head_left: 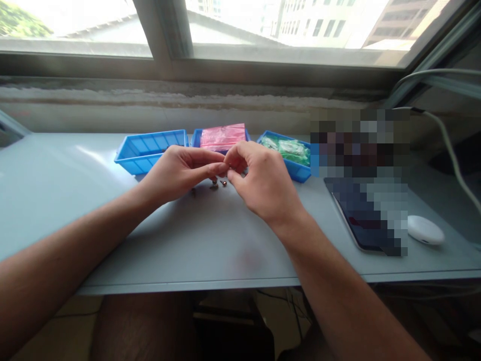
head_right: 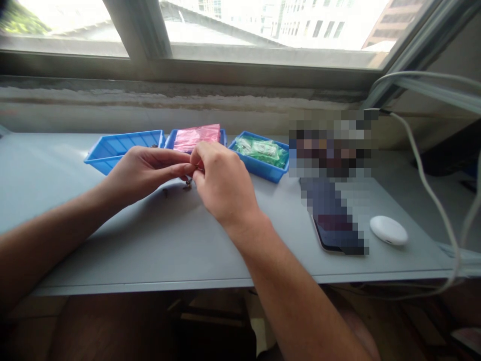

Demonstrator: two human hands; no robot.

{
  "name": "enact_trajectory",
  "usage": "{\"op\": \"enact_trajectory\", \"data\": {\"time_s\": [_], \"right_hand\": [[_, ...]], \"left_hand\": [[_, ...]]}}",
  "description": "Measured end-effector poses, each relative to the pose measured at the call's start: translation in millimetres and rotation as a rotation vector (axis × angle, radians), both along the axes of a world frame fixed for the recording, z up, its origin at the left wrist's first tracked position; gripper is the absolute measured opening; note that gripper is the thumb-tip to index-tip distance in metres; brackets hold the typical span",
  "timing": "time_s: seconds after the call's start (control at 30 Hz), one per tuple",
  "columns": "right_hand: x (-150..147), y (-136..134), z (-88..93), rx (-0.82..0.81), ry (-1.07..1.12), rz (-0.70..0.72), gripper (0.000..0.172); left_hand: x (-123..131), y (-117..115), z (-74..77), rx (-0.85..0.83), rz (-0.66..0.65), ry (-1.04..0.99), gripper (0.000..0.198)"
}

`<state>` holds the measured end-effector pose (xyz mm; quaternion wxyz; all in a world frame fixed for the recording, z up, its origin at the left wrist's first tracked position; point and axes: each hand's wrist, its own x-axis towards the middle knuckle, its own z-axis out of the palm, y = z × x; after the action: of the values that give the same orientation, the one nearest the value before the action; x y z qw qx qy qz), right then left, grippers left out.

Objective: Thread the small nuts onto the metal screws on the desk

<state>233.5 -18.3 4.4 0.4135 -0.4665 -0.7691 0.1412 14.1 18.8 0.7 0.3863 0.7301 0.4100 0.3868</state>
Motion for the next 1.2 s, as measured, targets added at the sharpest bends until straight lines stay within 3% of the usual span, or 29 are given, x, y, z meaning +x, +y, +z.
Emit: {"op": "enact_trajectory", "data": {"time_s": [0.2, 0.43, 0.77, 1.2], "right_hand": [[-0.2, -0.3, 1.6, -0.014, 0.027, -0.018, 0.019], [-1.8, 0.6, -0.9, -0.06, 0.024, -0.012, 0.021], [-1.7, 0.5, -2.3, -0.078, -0.01, -0.035, 0.022], [-3.0, -3.3, 1.3, -0.128, -0.055, -0.04, 0.023]], "left_hand": [[-1.1, 3.6, -5.0, 0.017, 0.068, -0.012, 0.022], [0.5, 1.0, -6.6, 0.005, 0.02, -0.079, 0.032], [1.5, 0.2, -7.5, 0.026, -0.063, -0.135, 0.024], [1.0, 2.0, -7.5, -0.061, -0.095, -0.194, 0.031]]}}
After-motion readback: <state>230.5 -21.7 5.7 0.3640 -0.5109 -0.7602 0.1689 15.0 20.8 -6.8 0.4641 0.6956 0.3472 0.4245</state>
